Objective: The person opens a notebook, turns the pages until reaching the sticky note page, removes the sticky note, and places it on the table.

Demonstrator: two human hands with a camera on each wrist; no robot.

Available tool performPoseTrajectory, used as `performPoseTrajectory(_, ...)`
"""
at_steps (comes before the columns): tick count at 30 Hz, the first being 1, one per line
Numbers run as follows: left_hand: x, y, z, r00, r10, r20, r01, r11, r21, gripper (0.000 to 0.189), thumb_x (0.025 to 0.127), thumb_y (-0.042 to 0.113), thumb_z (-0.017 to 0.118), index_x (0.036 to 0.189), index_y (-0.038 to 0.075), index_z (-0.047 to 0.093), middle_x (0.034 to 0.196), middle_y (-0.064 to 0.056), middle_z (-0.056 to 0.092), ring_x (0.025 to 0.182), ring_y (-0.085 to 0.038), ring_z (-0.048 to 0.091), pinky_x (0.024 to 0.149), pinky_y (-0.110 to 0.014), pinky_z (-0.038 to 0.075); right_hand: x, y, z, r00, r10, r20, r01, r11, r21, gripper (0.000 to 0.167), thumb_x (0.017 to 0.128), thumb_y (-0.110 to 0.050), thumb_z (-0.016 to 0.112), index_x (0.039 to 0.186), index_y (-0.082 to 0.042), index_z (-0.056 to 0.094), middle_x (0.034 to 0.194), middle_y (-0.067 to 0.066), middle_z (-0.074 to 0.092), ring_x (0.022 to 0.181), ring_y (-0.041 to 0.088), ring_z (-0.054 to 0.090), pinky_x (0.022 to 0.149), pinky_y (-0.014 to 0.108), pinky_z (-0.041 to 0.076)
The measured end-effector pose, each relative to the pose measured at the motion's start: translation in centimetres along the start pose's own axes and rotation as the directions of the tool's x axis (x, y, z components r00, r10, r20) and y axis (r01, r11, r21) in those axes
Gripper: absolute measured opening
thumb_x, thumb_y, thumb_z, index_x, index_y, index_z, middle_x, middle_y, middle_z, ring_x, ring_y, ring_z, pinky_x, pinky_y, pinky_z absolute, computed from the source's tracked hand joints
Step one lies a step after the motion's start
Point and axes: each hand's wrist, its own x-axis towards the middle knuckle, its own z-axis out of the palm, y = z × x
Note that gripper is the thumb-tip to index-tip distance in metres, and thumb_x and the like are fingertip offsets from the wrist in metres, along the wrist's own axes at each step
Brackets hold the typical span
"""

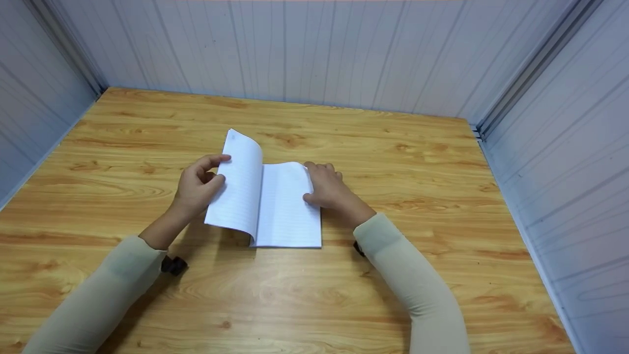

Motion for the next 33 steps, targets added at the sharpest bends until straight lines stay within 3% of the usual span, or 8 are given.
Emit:
performPoseTrajectory(5, 0.04, -0.11, 0.02, 1.000, -0.005, -0.002, 0.005, 1.000, 0.014, 0.039, 0.081, 0.006, 0.055, 0.119, 0.011, 0.065, 0.113, -0.006, 0.065, 0.056, -0.009, 0.047, 0.053, -0.019, 0.039, -0.01, 0.04, 0.01, 0.999, -0.023, -0.023, 0.024, 0.999, 0.030, 0.076, 0.082, -0.024, 0.072, 0.146, -0.010, 0.034, 0.142, 0.013, 0.046, 0.129, 0.031, 0.038, 0.108, 0.051, 0.029)
performPoseTrajectory(11, 0.07, -0.18, -0.01, 1.000, -0.007, -0.005, 0.007, 1.000, 0.002, 0.038, 0.082, 0.006, 0.056, 0.119, 0.011, 0.065, 0.113, -0.006, 0.065, 0.056, -0.009, 0.047, 0.052, -0.018, 0.039, -0.08, 0.17, -0.09, 0.997, -0.032, -0.074, 0.039, 0.995, 0.090, 0.071, 0.084, -0.016, 0.069, 0.146, -0.014, 0.035, 0.143, 0.017, 0.034, 0.127, 0.032, 0.042, 0.108, 0.050, 0.036)
performPoseTrajectory(16, 0.06, -0.05, -0.01, 1.000, -0.002, -0.002, 0.002, 1.000, 0.009, 0.039, 0.082, 0.006, 0.056, 0.119, 0.010, 0.065, 0.114, -0.007, 0.066, 0.057, -0.009, 0.047, 0.053, -0.019, 0.040, 0.04, 0.07, -0.18, 0.991, 0.045, -0.125, -0.027, 0.989, 0.144, 0.072, 0.085, -0.012, 0.068, 0.147, -0.011, 0.032, 0.143, 0.020, 0.031, 0.116, 0.030, 0.046, 0.101, 0.045, 0.042)
performPoseTrajectory(22, 0.07, -0.08, -0.02, 1.000, -0.004, -0.003, 0.004, 1.000, 0.007, 0.038, 0.082, 0.007, 0.056, 0.119, 0.011, 0.065, 0.114, -0.007, 0.065, 0.057, -0.008, 0.047, 0.053, -0.018, 0.039, 0.24, 0.09, -0.39, 0.983, 0.126, -0.131, -0.095, 0.971, 0.218, 0.076, 0.085, -0.009, 0.066, 0.149, -0.004, 0.025, 0.127, 0.019, 0.051, 0.099, 0.026, 0.055, 0.085, 0.038, 0.049)
performPoseTrajectory(28, 0.07, -0.18, -0.10, 1.000, -0.002, 0.002, 0.002, 1.000, -0.022, 0.039, 0.082, 0.006, 0.055, 0.120, 0.010, 0.065, 0.115, -0.008, 0.065, 0.057, -0.009, 0.049, 0.053, -0.018, 0.040, 0.14, 0.20, -0.47, 0.980, 0.087, -0.181, -0.039, 0.967, 0.253, 0.054, 0.084, -0.005, 0.063, 0.134, -0.002, 0.043, 0.103, 0.013, 0.059, 0.089, 0.024, 0.058, 0.077, 0.034, 0.048)
performPoseTrajectory(33, 0.04, -0.20, -0.17, 1.000, -0.006, 0.005, 0.006, 1.000, -0.022, 0.038, 0.082, 0.007, 0.056, 0.119, 0.011, 0.065, 0.114, -0.005, 0.065, 0.058, -0.009, 0.048, 0.052, -0.018, 0.039, 0.12, 0.20, -0.39, 0.979, 0.072, -0.190, -0.021, 0.966, 0.257, 0.039, 0.086, -0.006, 0.061, 0.123, -0.005, 0.048, 0.102, 0.011, 0.057, 0.091, 0.024, 0.057, 0.078, 0.035, 0.049)
